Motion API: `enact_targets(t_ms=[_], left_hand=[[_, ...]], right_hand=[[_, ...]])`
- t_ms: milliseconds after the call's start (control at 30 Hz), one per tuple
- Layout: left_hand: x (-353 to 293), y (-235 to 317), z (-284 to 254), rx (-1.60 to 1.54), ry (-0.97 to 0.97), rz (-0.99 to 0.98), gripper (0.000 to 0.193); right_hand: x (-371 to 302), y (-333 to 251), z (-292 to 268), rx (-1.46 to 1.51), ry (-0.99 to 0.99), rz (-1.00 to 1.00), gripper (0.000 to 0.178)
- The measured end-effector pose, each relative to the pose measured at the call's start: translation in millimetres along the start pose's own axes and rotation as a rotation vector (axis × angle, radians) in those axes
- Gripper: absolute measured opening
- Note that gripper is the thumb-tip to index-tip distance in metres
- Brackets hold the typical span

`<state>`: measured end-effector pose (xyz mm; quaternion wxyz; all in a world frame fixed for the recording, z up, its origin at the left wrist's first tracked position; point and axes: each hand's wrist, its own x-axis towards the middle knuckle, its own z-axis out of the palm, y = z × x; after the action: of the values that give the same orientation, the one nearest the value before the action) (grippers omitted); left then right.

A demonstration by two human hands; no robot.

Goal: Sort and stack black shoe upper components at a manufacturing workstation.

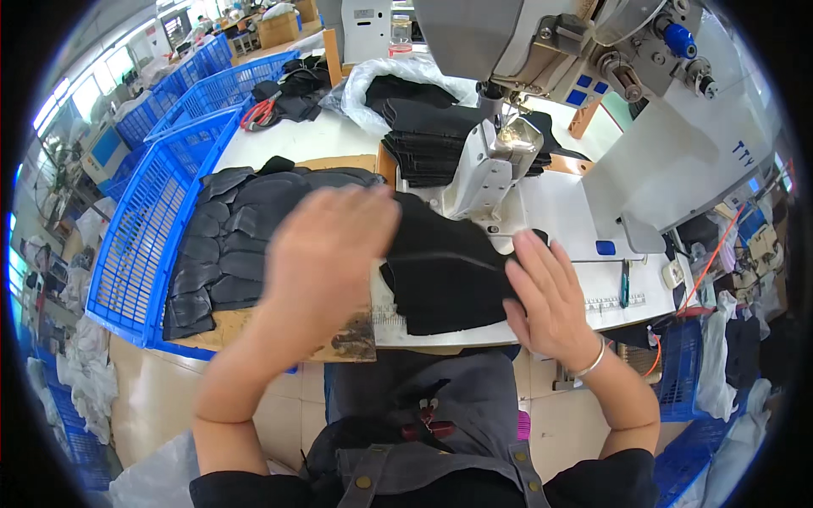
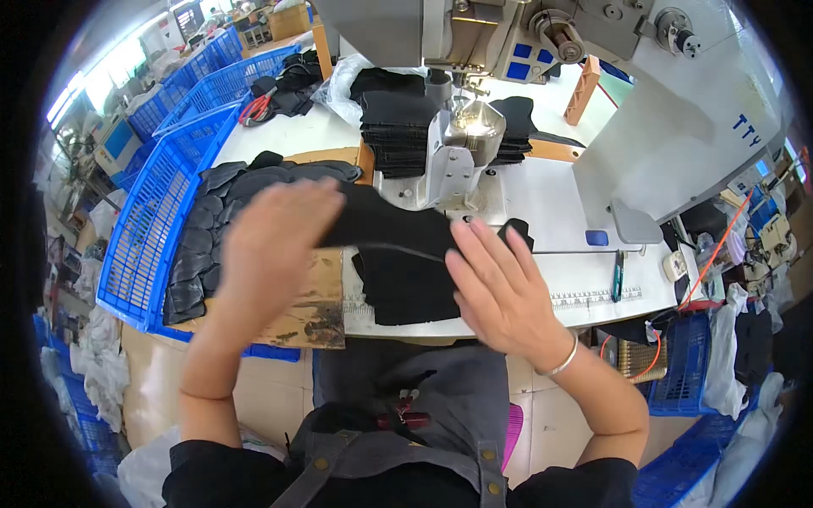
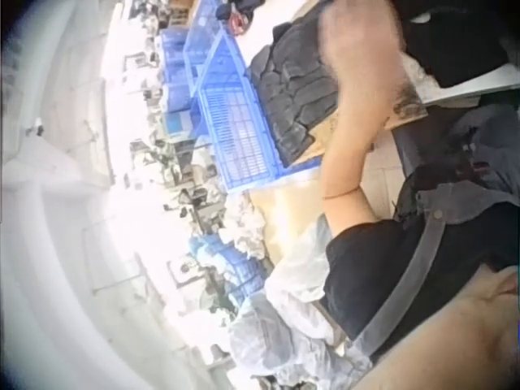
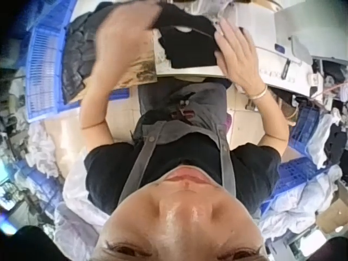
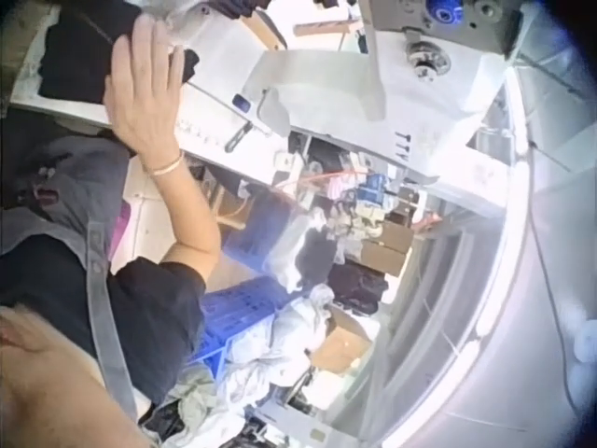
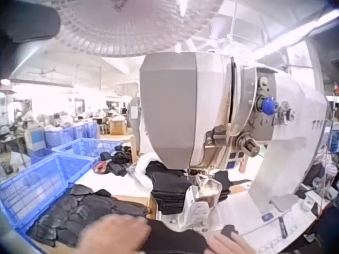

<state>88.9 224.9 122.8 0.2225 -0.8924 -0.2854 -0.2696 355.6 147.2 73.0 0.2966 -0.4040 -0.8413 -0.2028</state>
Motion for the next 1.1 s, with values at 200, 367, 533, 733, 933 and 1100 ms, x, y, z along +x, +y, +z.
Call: enact_targets(t_ms=[200,367,533,733,933,1100], left_hand=[[31,-101,25,0.116,0.218,-0.287,0.038],[104,-125,87,0.084,0.335,-0.211,0.030],[142,-126,78,0.245,0.295,-0.158,0.023],[151,-141,43,0.128,0.263,-0.239,0.020],[162,-109,105,0.088,0.188,-0.114,0.037],[151,-110,185,-0.467,-0.058,0.136,0.029]], right_hand=[[-54,10,41,0.160,-0.083,0.112,0.054],[-55,11,45,0.189,-0.078,0.174,0.055],[-59,12,49,0.152,-0.037,0.154,0.049],[-58,12,49,0.147,-0.055,0.160,0.049],[-60,14,48,0.139,-0.070,0.180,0.049],[-56,10,50,0.163,-0.063,0.175,0.048]])
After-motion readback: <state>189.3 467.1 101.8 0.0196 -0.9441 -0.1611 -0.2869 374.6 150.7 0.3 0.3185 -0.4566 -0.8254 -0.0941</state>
